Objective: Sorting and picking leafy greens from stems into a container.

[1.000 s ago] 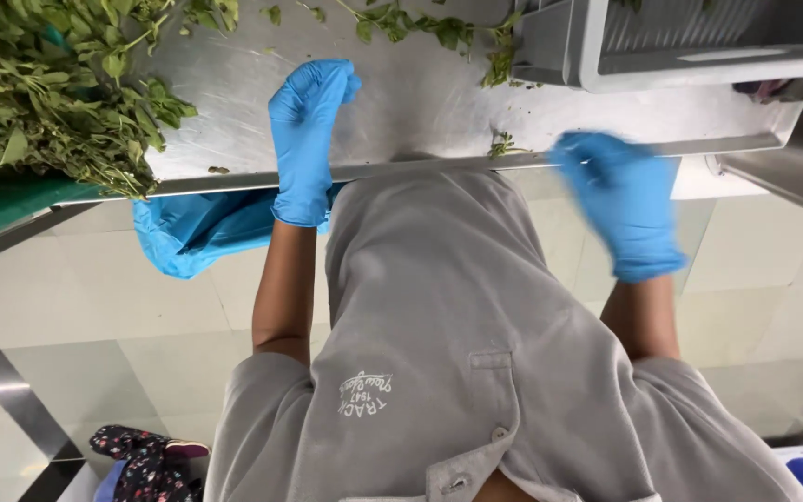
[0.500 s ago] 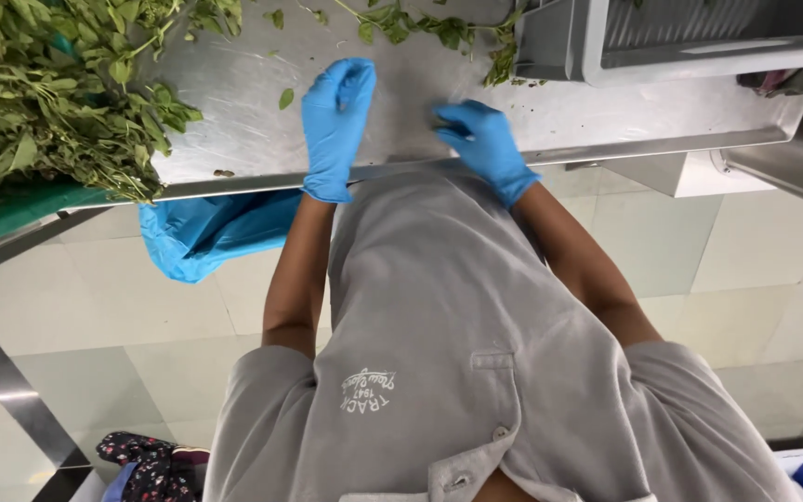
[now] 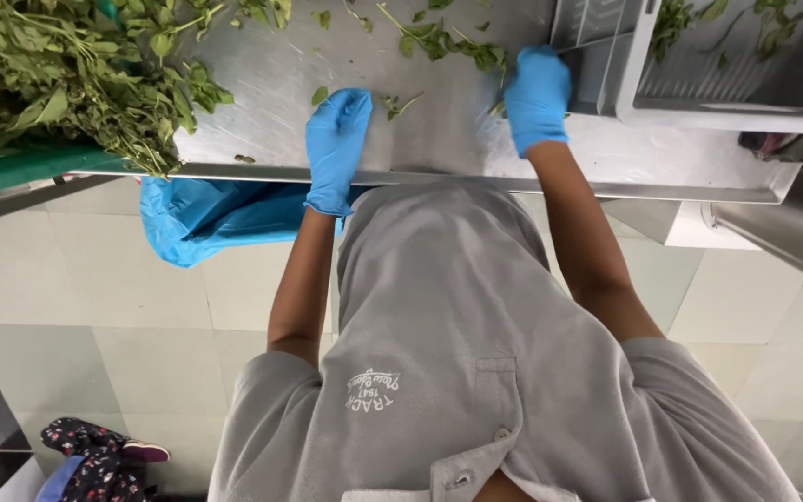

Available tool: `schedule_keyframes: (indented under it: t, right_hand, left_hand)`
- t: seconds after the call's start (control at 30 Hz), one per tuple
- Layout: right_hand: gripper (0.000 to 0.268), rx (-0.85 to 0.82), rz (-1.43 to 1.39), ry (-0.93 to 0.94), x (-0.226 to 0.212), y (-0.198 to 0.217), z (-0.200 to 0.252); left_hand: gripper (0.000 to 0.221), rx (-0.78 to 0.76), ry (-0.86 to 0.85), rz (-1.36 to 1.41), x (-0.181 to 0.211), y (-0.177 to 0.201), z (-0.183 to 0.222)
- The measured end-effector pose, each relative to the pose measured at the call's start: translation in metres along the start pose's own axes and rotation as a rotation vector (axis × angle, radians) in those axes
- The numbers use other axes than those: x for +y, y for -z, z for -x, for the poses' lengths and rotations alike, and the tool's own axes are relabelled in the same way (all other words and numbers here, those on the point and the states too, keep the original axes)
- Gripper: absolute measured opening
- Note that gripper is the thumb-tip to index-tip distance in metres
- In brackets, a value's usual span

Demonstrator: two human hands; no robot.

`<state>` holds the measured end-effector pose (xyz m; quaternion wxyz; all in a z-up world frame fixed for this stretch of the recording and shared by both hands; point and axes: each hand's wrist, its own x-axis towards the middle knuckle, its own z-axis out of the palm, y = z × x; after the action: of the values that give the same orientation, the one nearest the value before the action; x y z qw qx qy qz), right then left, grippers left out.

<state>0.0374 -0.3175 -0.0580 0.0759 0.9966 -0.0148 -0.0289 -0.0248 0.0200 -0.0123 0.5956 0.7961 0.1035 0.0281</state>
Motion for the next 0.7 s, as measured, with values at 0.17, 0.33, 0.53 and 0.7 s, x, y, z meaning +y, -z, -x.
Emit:
schedule_keyframes:
  t: [0.17,0.33,0.53,0.7]
  right_hand:
    - [0.015,-0.074,-1.371,0.050,0.001,0.077,0.026]
    - [0.020,-0.256,-1.394,0.009,-0.025,0.072,0.012]
    - [0.042,0.300,-0.517,0.256,-0.058,0.042,-0.002]
    - [0.040,-0.018,-0.501,0.284,-0.070,0.051,-0.007]
  left_hand:
    - [0.019,-0.067,-0.022,0.074,0.025,-0.008,-0.005]
    - [0.019,-0.050,-0.051,0.174,0.011,-0.027,-0.014]
    - [0.018,0.001,-0.056,-0.070,0.014,-0.013,-0.011]
    - [0.018,0.063,-0.062,-0.115,-0.004,-0.006,-0.007]
